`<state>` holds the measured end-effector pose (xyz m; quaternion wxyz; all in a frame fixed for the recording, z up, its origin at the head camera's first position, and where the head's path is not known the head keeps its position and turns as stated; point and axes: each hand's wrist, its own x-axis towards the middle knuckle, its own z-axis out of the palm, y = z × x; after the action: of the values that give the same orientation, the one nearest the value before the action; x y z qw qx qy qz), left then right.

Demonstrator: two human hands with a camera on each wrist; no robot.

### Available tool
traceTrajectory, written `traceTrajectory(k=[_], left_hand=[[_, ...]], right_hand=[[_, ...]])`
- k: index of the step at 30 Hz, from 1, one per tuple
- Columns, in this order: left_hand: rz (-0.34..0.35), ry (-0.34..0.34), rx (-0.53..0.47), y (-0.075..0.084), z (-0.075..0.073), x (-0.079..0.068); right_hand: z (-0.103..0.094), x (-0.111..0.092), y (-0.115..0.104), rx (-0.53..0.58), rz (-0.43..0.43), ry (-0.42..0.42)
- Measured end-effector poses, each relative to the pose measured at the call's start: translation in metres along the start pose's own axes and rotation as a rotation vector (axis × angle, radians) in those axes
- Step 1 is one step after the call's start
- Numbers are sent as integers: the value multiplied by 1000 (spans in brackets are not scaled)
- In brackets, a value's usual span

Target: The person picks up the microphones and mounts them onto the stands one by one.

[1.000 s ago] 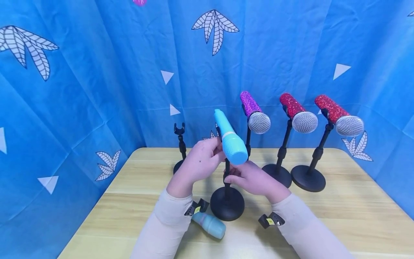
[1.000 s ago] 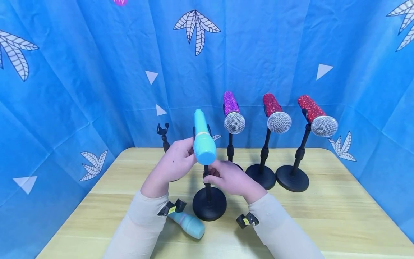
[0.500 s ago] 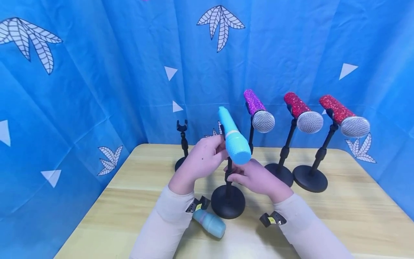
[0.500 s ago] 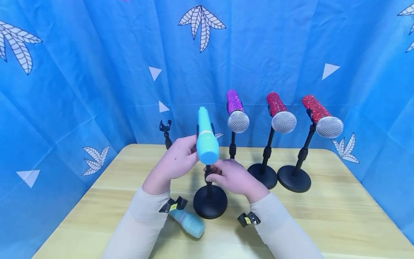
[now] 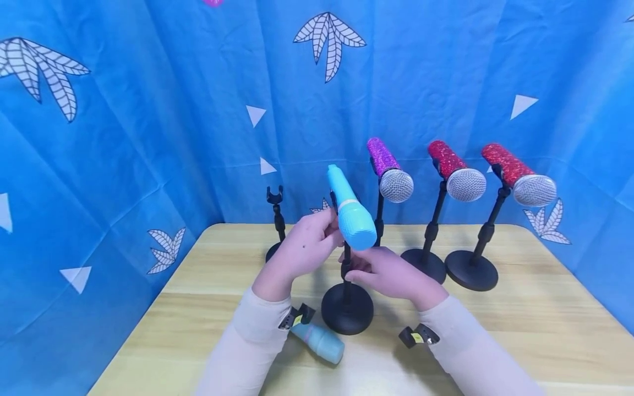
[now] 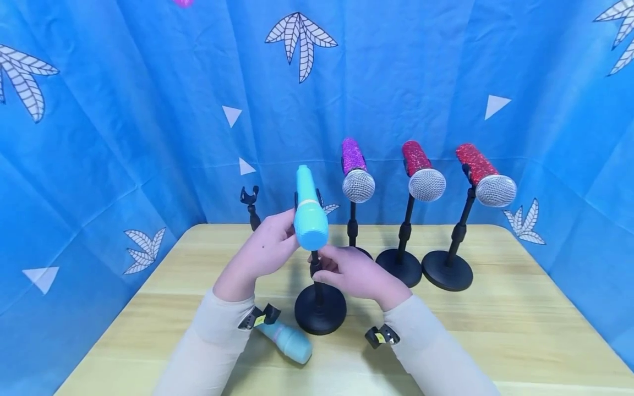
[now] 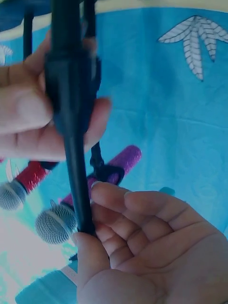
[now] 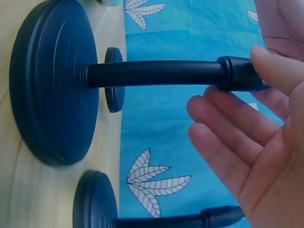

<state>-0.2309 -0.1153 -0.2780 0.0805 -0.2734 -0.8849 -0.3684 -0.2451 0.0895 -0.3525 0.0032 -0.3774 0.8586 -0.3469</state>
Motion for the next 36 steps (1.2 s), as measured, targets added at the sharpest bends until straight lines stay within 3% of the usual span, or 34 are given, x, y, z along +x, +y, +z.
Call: traceTrajectory(k=[4, 10, 13, 17, 22, 27, 32, 36], left_hand=[[22, -80, 78, -5, 2, -7], [19, -238, 346, -20, 9, -30], [78, -366, 440, -29, 20, -41], [177, -576, 472, -35, 35, -53], [110, -759, 525, -32, 49, -64], [43, -770, 622, -32, 50, -67], [59, -742, 708, -38, 45, -62], [35, -787, 729, -50, 42, -51]], right_hand=[[-4, -11, 3, -99, 47, -23], [-6, -34, 13, -265, 55, -106], [-4, -44, 14, -345, 26, -176], [3, -55, 12, -427, 14, -283], [16, -62, 5, -507, -21, -383], [26, -60, 1, -555, -74, -382], [32, -50, 1, -593, -91, -338], [37, -38, 1, -603, -69, -331]])
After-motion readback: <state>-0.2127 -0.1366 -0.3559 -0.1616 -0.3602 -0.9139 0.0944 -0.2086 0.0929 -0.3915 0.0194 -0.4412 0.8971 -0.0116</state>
